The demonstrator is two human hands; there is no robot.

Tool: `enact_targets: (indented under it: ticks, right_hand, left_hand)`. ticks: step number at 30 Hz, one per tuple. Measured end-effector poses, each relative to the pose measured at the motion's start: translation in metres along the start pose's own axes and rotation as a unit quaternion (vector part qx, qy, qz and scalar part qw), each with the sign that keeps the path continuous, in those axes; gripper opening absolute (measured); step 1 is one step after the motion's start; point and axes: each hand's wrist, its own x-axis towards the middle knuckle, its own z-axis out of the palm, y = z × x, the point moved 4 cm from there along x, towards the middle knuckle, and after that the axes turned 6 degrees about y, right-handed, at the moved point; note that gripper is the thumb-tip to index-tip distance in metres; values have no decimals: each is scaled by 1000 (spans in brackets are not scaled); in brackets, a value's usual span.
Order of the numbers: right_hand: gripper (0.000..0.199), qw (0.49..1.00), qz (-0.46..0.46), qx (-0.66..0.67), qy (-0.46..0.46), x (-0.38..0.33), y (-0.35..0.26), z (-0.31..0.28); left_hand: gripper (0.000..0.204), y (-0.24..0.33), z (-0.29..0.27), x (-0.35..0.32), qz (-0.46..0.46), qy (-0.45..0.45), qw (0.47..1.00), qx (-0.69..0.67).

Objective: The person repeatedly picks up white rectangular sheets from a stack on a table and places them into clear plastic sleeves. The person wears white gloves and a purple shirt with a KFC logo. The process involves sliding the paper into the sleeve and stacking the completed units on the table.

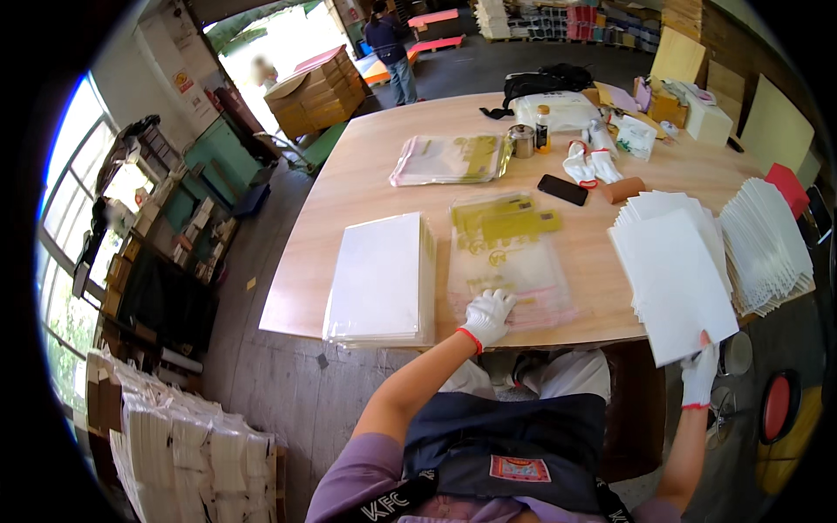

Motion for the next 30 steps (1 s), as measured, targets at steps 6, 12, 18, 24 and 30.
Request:
enact_targets:
  ticks: [6, 12, 18, 24, 30]
  right_hand:
    - [55, 973, 179, -11, -144, -95, 38, 38]
    - [53, 943, 287, -16, -169, -126, 78, 35]
    - [23, 970, 242, 2, 1, -126, 109, 1]
    - [23, 968, 249, 32, 8, -140, 123, 26]
    - [24, 969, 236, 68, -13, -150, 122, 50]
  left_hand:
    - [30, -16, 26, 13, -11, -3, 1000, -19]
    - [33, -15, 20, 1, -20, 79, 994, -68]
    - [20, -19, 10, -6, 31, 192, 969, -153]
    - [34, -15, -5, -3, 13, 136, 938, -320]
    - [36, 2, -10, -16, 37, 92, 946, -309]
